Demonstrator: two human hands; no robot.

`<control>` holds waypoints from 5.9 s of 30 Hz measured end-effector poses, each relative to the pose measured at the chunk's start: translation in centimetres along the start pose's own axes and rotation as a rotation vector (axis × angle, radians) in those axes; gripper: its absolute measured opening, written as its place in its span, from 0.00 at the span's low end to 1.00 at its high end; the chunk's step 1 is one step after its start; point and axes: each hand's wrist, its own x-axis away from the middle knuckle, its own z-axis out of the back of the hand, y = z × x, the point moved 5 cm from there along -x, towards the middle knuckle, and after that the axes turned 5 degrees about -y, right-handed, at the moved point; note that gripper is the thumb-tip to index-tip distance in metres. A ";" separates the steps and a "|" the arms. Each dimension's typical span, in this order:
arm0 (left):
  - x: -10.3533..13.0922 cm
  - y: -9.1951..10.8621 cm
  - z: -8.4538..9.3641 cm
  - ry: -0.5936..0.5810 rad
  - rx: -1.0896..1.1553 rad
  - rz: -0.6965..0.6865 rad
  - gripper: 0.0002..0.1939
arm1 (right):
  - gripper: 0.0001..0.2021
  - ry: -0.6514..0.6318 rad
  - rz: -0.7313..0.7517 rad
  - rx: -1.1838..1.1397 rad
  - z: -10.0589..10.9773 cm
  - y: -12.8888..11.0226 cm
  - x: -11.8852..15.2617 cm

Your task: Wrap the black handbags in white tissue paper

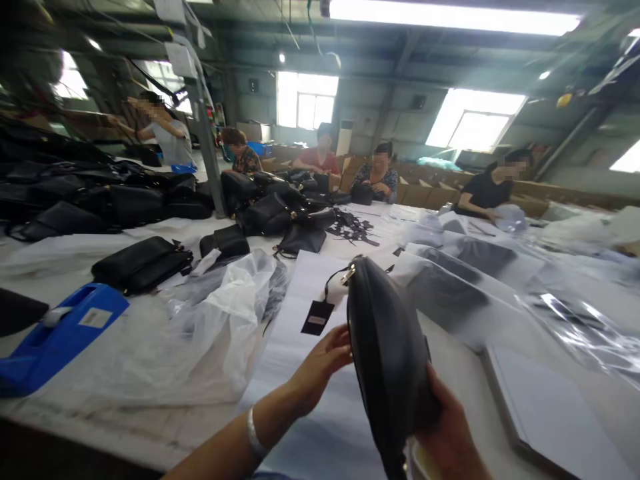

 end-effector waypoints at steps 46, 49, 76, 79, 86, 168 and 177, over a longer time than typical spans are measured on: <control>0.2 -1.1 5.7 -0.280 -2.013 -0.263 0.37 | 0.17 0.449 0.444 1.164 0.1 0.7 2.2; 0.1 -1.2 6.1 -0.256 -2.024 -0.289 0.34 | 0.14 0.599 0.388 1.302 3.3 1.9 6.6; -1.1 -1.2 7.0 -0.157 -2.029 -0.342 0.53 | 0.26 -0.013 0.199 1.383 0.0 -2.0 -22.8; -1.2 -1.4 7.2 -0.159 -2.067 -0.377 0.55 | 0.32 0.052 0.032 1.428 0.6 0.1 -29.0; -1.5 -2.1 8.6 -0.221 -2.166 -0.599 0.56 | 0.26 0.233 -0.015 1.452 0.9 3.5 -33.6; 2.3 1.7 5.8 -0.396 -1.777 -0.145 0.28 | 0.12 -0.315 0.300 0.945 -5.3 3.3 0.3; 1.2 3.9 4.4 -0.451 -1.816 -0.129 0.26 | 0.09 -0.232 0.273 1.113 -5.1 -1.7 -5.1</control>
